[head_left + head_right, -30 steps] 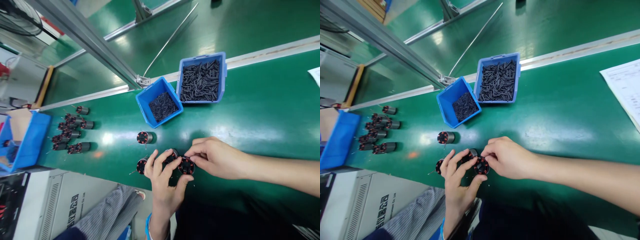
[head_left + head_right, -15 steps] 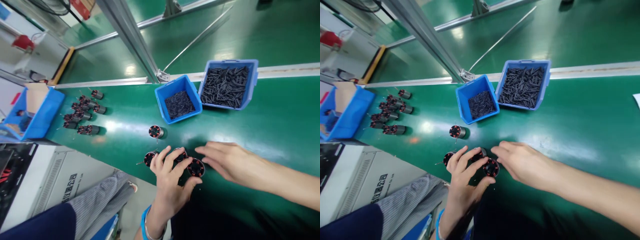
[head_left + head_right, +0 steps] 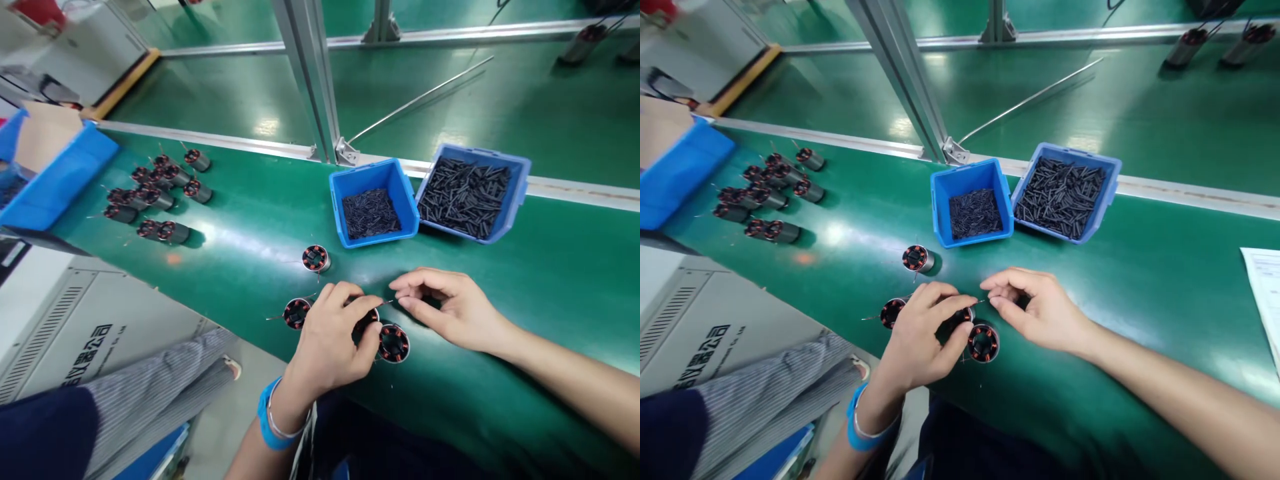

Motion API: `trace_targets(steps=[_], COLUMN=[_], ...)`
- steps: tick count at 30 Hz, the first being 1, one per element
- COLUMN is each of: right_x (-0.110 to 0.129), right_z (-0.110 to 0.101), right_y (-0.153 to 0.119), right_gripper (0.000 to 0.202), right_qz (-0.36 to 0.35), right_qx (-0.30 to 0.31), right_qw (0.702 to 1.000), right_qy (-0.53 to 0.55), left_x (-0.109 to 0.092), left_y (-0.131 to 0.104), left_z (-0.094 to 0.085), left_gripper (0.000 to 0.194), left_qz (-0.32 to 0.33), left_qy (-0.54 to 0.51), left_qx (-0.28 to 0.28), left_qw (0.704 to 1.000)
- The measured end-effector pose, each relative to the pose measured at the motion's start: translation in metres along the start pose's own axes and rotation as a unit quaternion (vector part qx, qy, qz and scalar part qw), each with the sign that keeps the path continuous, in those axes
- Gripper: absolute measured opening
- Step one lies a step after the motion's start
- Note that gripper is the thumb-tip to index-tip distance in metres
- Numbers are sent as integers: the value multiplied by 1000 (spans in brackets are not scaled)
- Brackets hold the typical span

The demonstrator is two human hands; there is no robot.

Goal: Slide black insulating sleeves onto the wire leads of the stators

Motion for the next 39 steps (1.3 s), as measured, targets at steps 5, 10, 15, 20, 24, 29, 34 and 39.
trace_targets(steps=[5,10,15,20,24,29,34,39], right_x=[-7,-6,4,14,17,20,20,20], right_z=[2,0,-4,-2,-1,-4,-4,-4], right_y=[-1,-1,-3,-5,-5,-6,-6,-6], right_gripper=[19,14,8,17,20,21,19,21], right_qz=[35,27,-39,-120,-143,-161,-160,-160], right_qx=[-35,-69,-95,-92,-90,-107,-111,-105], right_qw=[996,995,995,988,985,980,980,981], right_qy=[69,63,8,-26,-36,-45,-49,-44], left_x=[1,1,1,2,2,1,2,2], left_y=[-1,0,1,0,-1,-2,-1,-1], left_z=[0,0,0,1,2,1,2,2], left_gripper=[30,29,29,30,30,30,29,29], left_qz=[-5,-7,-11,-13,-14,-13,-15,-14], left_qy=[-7,-9,-8,-8,-6,-7,-6,-1], left_qx=[0,-1,3,6,10,5,7,8], left_qw=[1000,1000,1000,1000,1000,1000,1000,1000])
Point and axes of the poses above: each hand's wrist, its own y-axis towards the middle knuckle, its own z-axis out of the palm, x = y × z, the point moved 6 cm from there along y, towards the middle knuckle, and after that the axes turned 6 degrees about z, right-handed, at the moved point
